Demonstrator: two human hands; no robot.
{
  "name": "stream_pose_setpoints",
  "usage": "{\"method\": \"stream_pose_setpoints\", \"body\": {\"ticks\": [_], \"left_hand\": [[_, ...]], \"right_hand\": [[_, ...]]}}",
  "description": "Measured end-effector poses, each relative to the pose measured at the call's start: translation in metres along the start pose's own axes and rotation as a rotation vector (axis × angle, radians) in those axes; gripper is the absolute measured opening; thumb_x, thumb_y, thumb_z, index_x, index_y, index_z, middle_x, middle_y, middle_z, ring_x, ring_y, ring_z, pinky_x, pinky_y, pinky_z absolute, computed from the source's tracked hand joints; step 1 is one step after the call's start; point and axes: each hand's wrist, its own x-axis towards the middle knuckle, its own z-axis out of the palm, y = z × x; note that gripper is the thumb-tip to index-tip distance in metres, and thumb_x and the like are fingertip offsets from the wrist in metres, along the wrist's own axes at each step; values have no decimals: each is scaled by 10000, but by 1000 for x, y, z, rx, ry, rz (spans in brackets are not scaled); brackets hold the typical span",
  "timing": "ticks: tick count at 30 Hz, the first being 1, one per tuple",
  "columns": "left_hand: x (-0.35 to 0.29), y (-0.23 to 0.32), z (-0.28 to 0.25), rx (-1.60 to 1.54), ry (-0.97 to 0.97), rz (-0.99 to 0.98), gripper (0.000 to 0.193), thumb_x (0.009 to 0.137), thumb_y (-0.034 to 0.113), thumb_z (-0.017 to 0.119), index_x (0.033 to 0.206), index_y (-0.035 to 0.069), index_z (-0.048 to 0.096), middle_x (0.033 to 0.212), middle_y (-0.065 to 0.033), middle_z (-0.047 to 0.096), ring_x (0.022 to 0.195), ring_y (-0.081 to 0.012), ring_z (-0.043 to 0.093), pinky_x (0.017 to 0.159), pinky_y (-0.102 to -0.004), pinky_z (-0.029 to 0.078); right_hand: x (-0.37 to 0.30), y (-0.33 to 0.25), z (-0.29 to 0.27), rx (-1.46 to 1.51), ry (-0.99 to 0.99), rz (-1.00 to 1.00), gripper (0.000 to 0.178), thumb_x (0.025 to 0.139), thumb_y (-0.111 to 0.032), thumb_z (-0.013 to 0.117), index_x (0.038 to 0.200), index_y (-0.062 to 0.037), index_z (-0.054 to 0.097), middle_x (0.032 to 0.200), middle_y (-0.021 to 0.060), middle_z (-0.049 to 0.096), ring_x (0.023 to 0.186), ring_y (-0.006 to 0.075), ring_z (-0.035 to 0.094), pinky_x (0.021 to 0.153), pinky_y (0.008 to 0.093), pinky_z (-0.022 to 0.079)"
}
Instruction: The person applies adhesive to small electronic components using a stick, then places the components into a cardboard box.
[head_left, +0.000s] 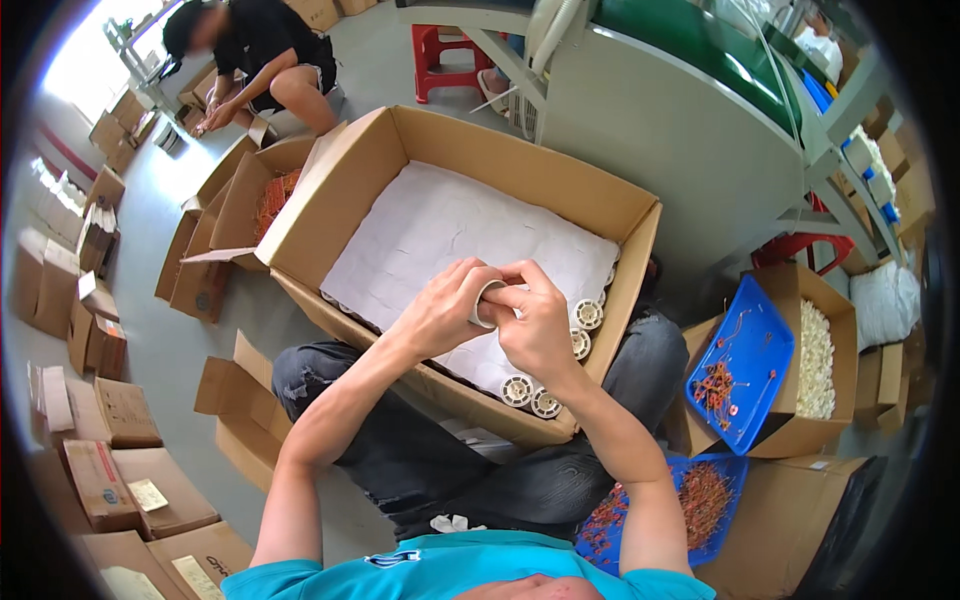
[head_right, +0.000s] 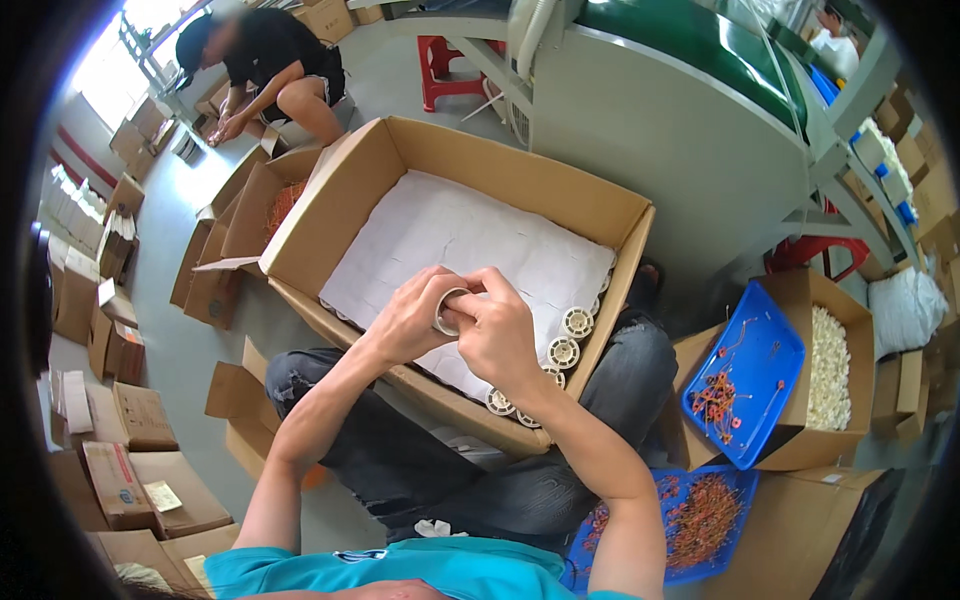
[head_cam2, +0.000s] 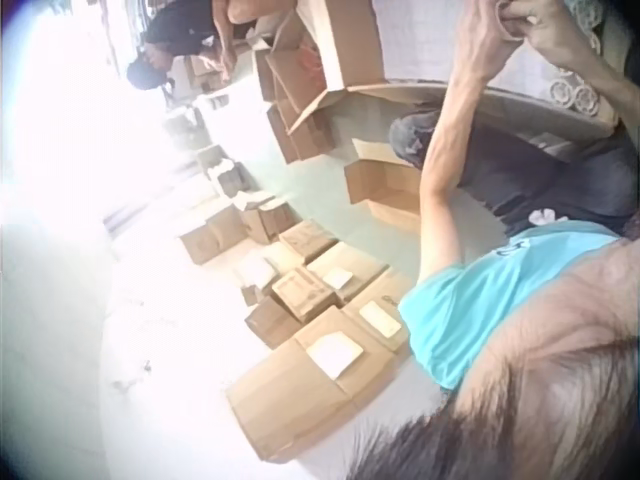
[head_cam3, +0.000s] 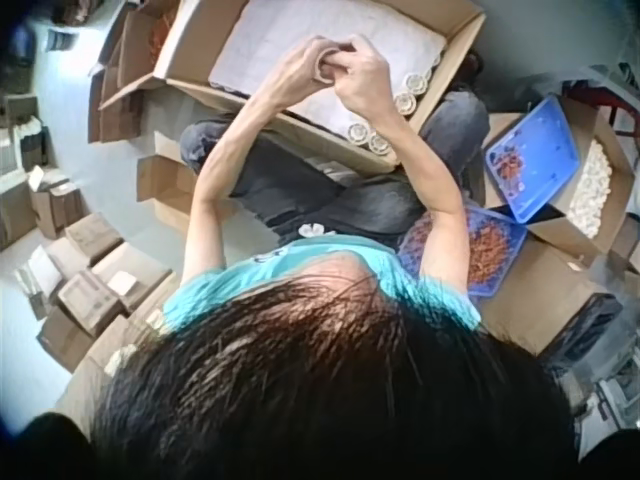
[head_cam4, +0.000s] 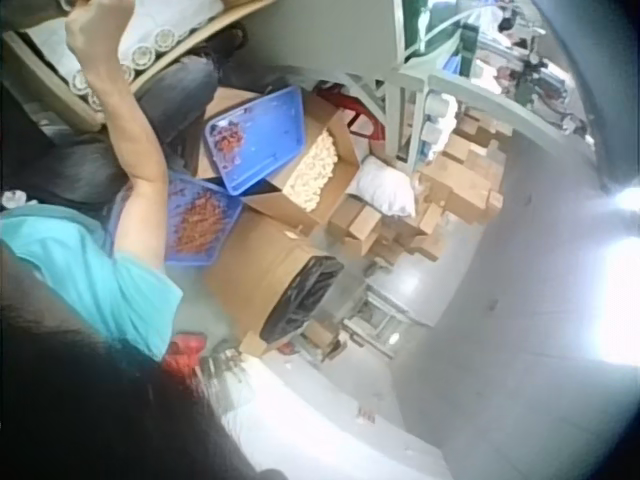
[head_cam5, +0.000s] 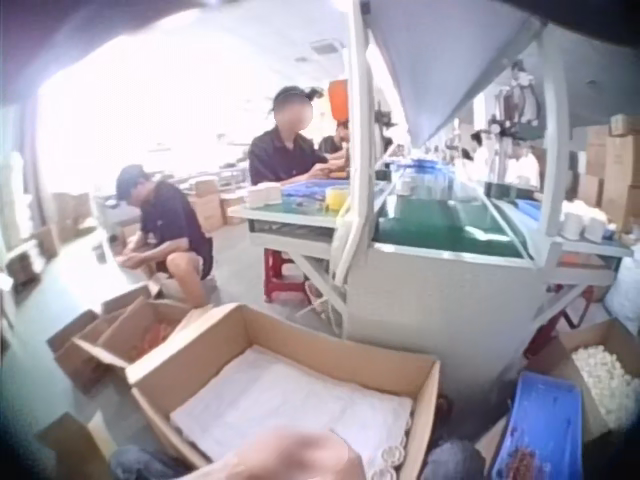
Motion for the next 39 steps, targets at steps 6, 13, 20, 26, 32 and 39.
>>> {"method": "stream_pose_setpoints", "body": {"ticks": [6,13,20,26,32,39], "left_hand": [[5,4,4,91,138,42,614,636,8,805,1181,41,522,1039,-138,612,945,-352,604,791,-424,516],[6,6,6,109,166,56,588,649,16,816,1160,40,526,1041,-144,627,903,-354,616,763,-431,521],[10,8,13,171,254,39,590,655,-4,808,1171,32,525,1040,-159,616,894,-352,612,752,-429,518],[11,7,17,204,286,46,582,657,-14,803,1167,29,525,1043,-159,610,894,-353,611,743,-426,517],[16,-2,12,109,134,72,576,641,7,825,1139,28,536,999,-149,619,881,-350,618,735,-421,516],[38,3,12,27,-47,-40,570,648,32,842,1139,44,554,1014,-157,627,878,-356,632,740,-421,523]], "right_hand": [[2,-1,3,192,105,37,175,739,67,727,894,-1,770,1027,112,654,882,247,669,765,342,555],[1,5,0,209,65,12,150,747,32,747,888,-9,774,1052,121,647,896,236,660,782,340,557],[2,5,4,277,122,77,150,761,36,737,900,-6,776,1064,131,667,896,243,679,773,338,565],[3,6,3,310,123,112,156,770,29,729,915,-6,776,1085,148,672,899,252,687,779,338,567],[5,14,-4,217,50,40,163,775,13,719,927,-11,774,1058,152,667,874,262,682,774,343,562],[7,23,-17,96,63,105,161,820,-57,711,968,-44,773,1057,158,661,888,285,677,793,359,546]]}}
